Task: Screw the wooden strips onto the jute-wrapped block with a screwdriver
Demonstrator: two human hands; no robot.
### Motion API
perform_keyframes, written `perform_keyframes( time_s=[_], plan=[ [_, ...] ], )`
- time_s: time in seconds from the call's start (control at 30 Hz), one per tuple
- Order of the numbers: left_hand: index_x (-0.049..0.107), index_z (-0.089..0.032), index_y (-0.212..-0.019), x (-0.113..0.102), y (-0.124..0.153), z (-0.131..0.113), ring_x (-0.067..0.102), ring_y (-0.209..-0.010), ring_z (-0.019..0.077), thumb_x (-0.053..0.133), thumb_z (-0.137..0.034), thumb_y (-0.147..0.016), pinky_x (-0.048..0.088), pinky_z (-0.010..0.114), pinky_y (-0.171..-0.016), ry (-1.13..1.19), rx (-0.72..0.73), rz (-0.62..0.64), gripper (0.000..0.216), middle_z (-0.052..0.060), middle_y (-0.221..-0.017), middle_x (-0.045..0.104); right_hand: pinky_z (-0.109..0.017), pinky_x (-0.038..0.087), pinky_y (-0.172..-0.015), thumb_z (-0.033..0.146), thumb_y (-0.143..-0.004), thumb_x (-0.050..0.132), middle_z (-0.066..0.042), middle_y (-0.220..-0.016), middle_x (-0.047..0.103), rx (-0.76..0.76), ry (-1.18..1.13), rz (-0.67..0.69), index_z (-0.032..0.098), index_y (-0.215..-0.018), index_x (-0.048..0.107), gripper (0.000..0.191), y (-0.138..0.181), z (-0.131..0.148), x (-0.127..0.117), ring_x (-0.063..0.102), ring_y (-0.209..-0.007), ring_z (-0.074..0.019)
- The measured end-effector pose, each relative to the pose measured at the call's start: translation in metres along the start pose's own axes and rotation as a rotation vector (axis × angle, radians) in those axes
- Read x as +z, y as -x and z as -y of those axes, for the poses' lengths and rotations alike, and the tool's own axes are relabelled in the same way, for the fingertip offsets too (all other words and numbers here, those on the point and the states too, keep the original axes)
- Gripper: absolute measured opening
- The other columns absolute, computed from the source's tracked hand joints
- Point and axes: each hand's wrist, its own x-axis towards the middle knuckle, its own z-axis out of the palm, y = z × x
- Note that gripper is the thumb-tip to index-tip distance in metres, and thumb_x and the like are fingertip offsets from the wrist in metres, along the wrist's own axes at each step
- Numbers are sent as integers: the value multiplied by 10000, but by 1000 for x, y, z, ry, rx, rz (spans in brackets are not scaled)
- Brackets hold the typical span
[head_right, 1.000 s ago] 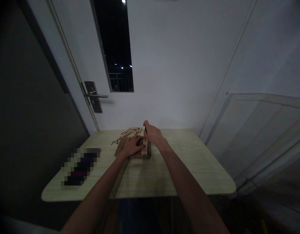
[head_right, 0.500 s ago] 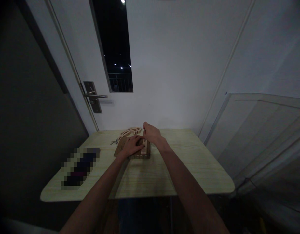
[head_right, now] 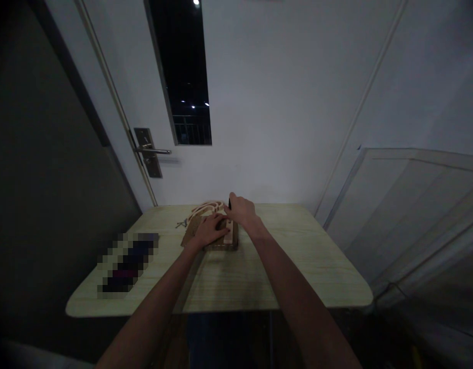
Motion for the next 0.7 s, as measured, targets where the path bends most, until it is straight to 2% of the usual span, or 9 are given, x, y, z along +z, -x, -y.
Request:
perform_keyframes(
  time_s=[0.23,0.53,0.7],
  plan=[
    [534,-269,-1263,0,0,0,451,-1264,264,565,-433,-839,282,460,-1097,1,1,6,456,58,-1313,530,-291,437,-672,299,-930,408,-121,-1025,688,-33,10,39,197,-1194,455,287,3,-1,-7,661,-906,-227],
    [529,-268,-1268,1,0,1,447,-1267,266,553,-430,-845,282,464,-1098,-4,-5,6,454,57,-1334,517,-295,459,-685,442,-939,416,-125,-1055,685,-6,62,-9,204,-1159,508,337,0,2,-2,662,-947,-248],
    [535,-262,-1265,2,0,2,455,-1253,262,553,-432,-842,287,455,-1095,6,8,-2,457,57,-1318,526,-325,471,-713,427,-985,256,-169,-1023,687,24,36,-18,155,-1138,524,412,-2,5,0,672,-922,-254]
  ],
)
